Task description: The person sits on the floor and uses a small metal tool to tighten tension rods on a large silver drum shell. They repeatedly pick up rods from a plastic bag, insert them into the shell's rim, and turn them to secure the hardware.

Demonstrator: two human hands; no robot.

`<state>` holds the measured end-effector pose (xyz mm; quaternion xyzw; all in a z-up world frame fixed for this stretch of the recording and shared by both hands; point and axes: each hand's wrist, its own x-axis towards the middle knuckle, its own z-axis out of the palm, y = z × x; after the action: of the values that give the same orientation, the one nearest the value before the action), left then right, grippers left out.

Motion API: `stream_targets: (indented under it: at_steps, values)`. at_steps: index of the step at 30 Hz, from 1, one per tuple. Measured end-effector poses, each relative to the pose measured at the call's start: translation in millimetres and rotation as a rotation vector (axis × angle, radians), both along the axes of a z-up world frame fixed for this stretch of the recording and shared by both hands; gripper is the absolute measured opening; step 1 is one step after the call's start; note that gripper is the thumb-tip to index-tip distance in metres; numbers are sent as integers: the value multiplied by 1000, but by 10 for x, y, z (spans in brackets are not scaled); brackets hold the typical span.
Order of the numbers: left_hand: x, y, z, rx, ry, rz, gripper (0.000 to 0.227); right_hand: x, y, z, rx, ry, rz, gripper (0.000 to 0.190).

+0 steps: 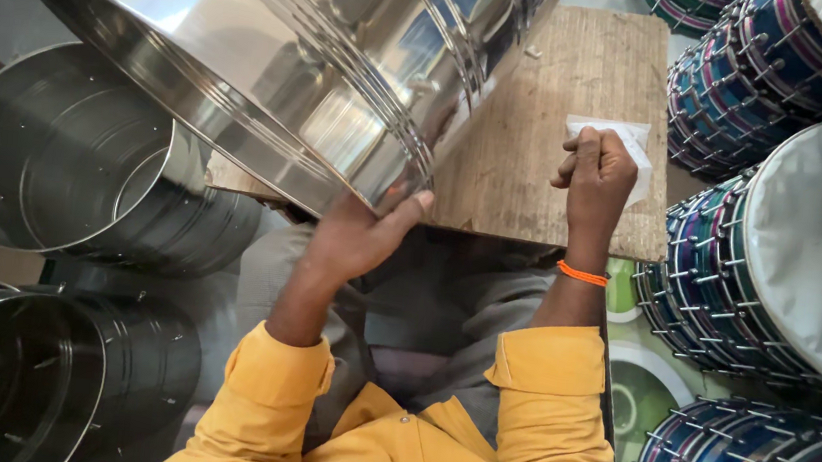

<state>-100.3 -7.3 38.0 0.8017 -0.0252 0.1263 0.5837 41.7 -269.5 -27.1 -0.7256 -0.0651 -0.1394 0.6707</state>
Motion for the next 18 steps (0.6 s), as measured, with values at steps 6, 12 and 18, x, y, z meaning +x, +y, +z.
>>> stream_targets:
  at_steps: [6, 12, 18]
  values:
    - [100, 121, 298, -140, 89, 60, 41, 17, -33, -12, 11, -3, -3, 32]
    - [353, 192, 442, -400, -126, 80, 49, 2, -85, -18, -30, 0, -30, 32]
    - [431, 615, 557, -554, -30, 203, 55, -3, -104, -2, -30, -16, -38, 33]
